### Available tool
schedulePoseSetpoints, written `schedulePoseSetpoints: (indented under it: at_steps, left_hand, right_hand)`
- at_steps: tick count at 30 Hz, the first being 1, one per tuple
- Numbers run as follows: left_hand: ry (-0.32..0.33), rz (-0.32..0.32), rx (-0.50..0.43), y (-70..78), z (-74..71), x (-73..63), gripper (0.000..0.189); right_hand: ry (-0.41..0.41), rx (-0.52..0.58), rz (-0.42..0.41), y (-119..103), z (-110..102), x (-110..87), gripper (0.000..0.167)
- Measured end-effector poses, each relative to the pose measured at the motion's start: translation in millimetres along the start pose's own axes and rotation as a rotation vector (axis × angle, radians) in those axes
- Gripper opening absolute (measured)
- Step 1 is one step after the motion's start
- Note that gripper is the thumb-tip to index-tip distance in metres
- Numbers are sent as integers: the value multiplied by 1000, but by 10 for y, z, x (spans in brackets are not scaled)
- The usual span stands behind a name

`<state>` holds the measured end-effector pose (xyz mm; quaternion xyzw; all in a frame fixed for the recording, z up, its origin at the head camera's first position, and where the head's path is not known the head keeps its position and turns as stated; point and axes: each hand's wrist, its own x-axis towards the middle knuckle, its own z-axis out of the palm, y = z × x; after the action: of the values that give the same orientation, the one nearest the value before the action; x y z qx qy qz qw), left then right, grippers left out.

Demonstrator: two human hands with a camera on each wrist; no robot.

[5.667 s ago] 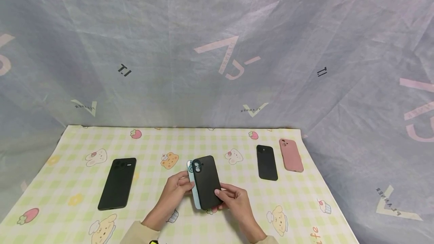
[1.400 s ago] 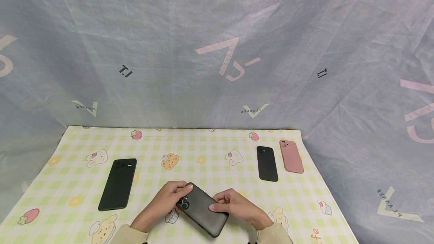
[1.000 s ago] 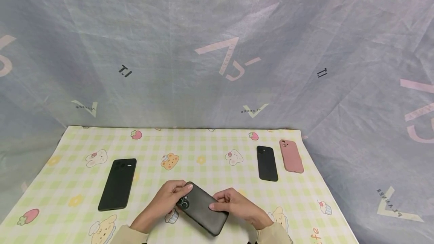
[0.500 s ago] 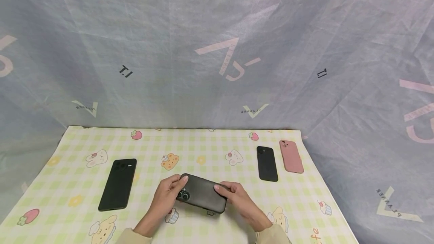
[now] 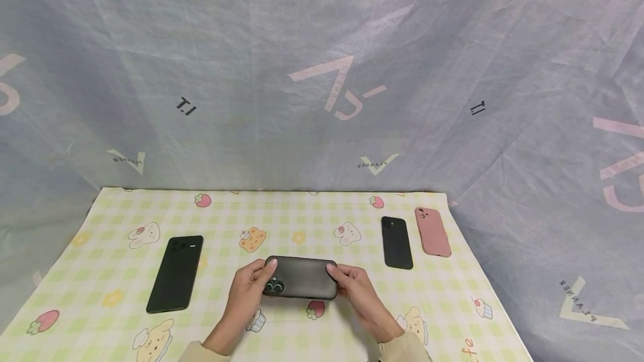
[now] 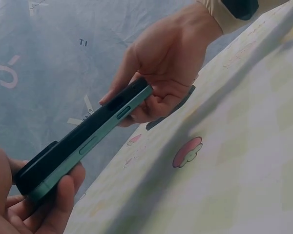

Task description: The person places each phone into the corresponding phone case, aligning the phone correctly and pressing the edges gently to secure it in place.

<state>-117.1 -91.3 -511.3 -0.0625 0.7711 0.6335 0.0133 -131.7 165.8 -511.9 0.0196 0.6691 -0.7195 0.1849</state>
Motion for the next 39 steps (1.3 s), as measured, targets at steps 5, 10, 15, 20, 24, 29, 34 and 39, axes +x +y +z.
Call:
schedulePoseSetpoints:
  at_steps: [5, 10, 15, 20, 24, 29, 34, 39]
  left_hand:
    - [-31, -35, -53, -7, 22, -4, 45]
    - [-83, -58, -123, -34, 23, 6, 45]
    - [-118, -69, -178, -45, 6, -5, 46]
    - [-177, -85, -199, -32, -23, -12, 50]
    - [-266, -90, -197, -23, -91, 1, 54]
    - [-393, -103, -250, -73, -188, 11, 57]
    - [-458, -82, -277, -132, -198, -10, 54]
    - [-483, -44, -320, -147, -184, -21, 50]
  right_hand:
    - [27, 9, 6, -27, 5, 0, 36]
    - [46, 18, 6, -42, 1, 3, 32]
    - [55, 23, 3, -38, -2, 6, 30]
    - [70, 25, -6, -34, -3, 5, 32]
    - [93, 29, -17, -31, -7, 5, 32]
    - [102, 39, -26, -32, -16, -3, 35]
    - [110, 38, -26, -47, -19, 2, 34]
    - [111, 34, -28, -56, -29, 10, 32]
